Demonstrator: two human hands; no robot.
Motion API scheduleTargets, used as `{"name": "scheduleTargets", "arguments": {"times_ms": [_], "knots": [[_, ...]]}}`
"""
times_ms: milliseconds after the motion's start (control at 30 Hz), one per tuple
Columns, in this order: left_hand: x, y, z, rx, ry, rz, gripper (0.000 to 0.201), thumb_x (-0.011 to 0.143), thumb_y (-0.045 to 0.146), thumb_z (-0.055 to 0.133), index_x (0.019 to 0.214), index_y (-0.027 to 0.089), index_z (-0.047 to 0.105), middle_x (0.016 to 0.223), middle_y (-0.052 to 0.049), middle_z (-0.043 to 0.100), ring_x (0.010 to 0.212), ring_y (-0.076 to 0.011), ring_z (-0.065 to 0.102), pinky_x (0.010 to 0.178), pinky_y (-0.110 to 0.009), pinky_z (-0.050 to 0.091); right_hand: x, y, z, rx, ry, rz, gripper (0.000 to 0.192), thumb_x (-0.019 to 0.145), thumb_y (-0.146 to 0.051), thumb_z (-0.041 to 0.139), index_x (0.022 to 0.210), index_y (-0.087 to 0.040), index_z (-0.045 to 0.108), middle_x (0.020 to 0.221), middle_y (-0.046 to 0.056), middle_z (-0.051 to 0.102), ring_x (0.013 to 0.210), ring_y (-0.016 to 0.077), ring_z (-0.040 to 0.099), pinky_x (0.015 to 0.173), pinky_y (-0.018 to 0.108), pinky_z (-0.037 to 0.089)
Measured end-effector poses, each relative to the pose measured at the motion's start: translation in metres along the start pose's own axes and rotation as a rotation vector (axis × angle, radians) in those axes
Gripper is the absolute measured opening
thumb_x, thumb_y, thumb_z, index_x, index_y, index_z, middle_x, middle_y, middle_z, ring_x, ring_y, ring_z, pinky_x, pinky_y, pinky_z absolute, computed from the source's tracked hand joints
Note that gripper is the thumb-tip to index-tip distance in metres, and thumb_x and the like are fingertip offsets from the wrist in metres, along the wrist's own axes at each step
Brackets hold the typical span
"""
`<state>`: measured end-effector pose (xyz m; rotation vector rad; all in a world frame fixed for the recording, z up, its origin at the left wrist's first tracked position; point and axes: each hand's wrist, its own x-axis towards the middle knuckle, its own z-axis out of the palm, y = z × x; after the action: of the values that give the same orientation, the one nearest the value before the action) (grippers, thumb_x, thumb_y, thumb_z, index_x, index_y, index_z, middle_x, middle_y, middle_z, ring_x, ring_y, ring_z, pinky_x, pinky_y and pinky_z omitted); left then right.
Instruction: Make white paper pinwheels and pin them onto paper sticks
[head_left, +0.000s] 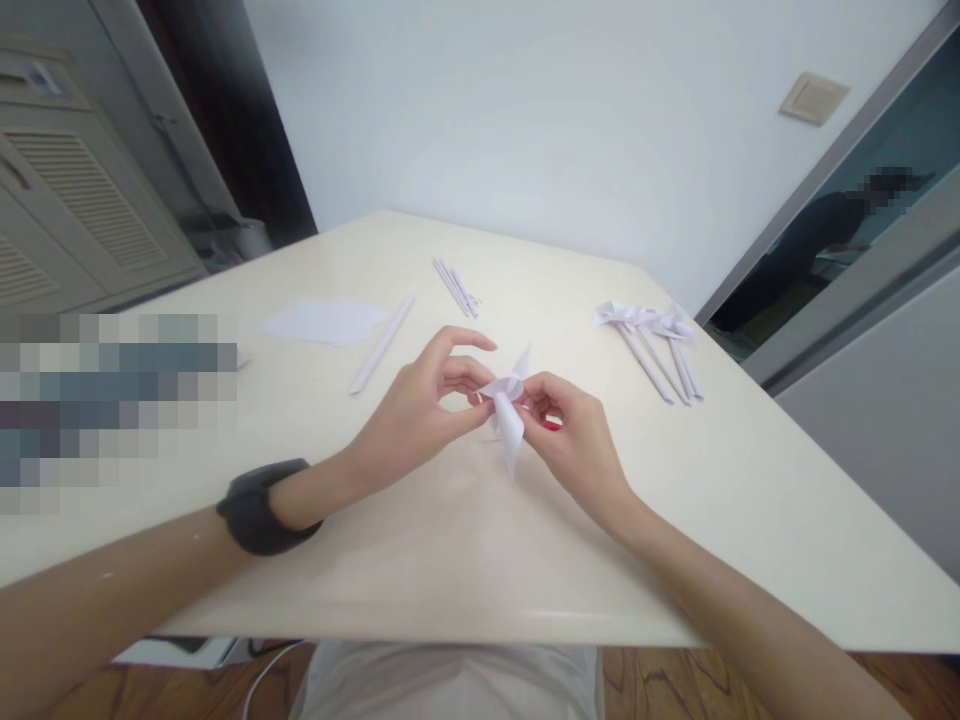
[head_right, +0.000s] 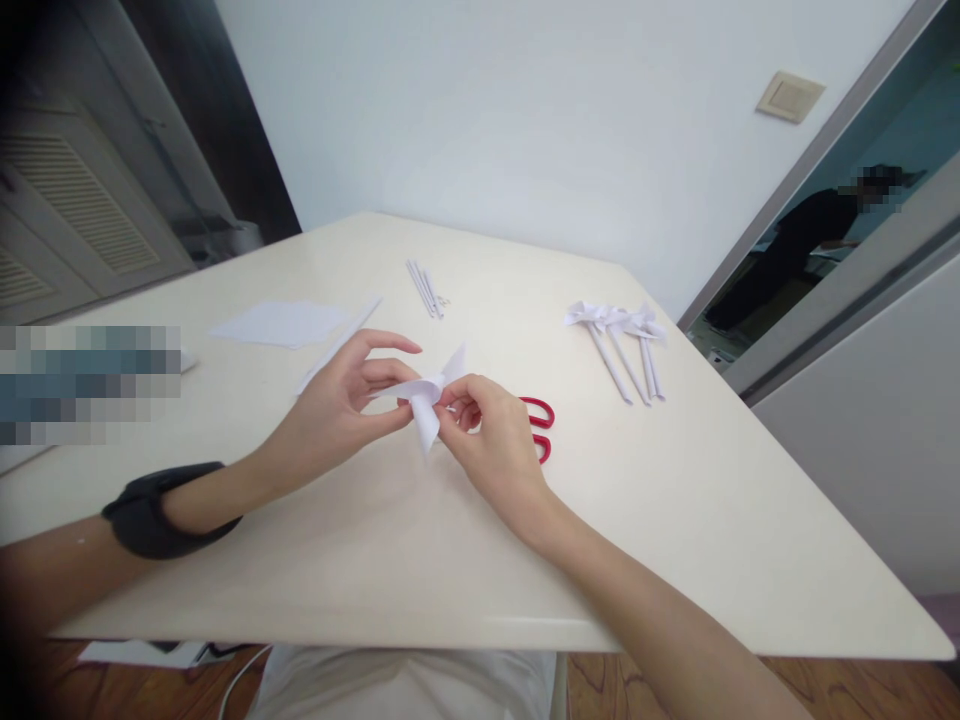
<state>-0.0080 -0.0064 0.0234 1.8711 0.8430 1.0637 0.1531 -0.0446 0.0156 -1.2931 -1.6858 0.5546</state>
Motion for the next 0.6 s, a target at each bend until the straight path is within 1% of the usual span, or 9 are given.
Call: {"name": "scheduleTargets", "arguments": {"times_ms": [167,267,433,600], "knots": [[0.0027,-0.0006,-0.0027,-0.051,-0.014,-0.006,0.036,0.076,0.027,0.060,0.107,0.023,0.042,0.083,-0.001,0.065,0.085,-0.0181,0.062,0.085,-0.035,0.046,0.0001,-0.0018,-0.0019,-0.004,0.011,-0.016,0.006,0.080,-0.023,0.053,0.081,-0.019,0.058,0.075,0.000,0.059,0.064,0.0109,0.049,0.058,0.022,0.041],[0.0039,-0.0021,-0.0048,-0.072,-0.024,-0.009,0.036,0.076,0.027,0.060,0.107,0.023,0.042,0.083,-0.001,0.065,0.084,-0.0179,0.062,0.084,-0.035,0.046,0.0005,-0.0012,-0.0029,-0.030,0.029,-0.036,0.005,0.079,-0.021,0.054,0.081,-0.019,0.058,0.073,-0.001,0.058,0.064,0.0110,0.050,0.059,0.022,0.042],[0.0038,-0.0052,-0.0055,-0.095,-0.044,-0.012,0.034,0.078,0.024,0.058,0.107,0.023,0.042,0.086,-0.002,0.065,0.086,-0.0176,0.061,0.085,-0.035,0.045,0.0006,-0.0003,-0.0026,-0.034,0.033,-0.050,0.004,0.080,-0.021,0.053,0.080,-0.019,0.056,0.072,-0.001,0.056,0.064,0.0106,0.049,0.058,0.022,0.041],[0.0022,-0.0045,-0.0048,-0.112,-0.078,-0.046,0.037,0.077,0.025,0.059,0.109,0.024,0.041,0.087,-0.001,0.064,0.086,-0.0173,0.061,0.084,-0.033,0.046,-0.0013,-0.0004,0.0003,-0.038,0.019,-0.052,0.003,0.080,-0.021,0.053,0.079,-0.019,0.055,0.072,-0.002,0.057,0.063,0.0104,0.048,0.057,0.022,0.041]]}}
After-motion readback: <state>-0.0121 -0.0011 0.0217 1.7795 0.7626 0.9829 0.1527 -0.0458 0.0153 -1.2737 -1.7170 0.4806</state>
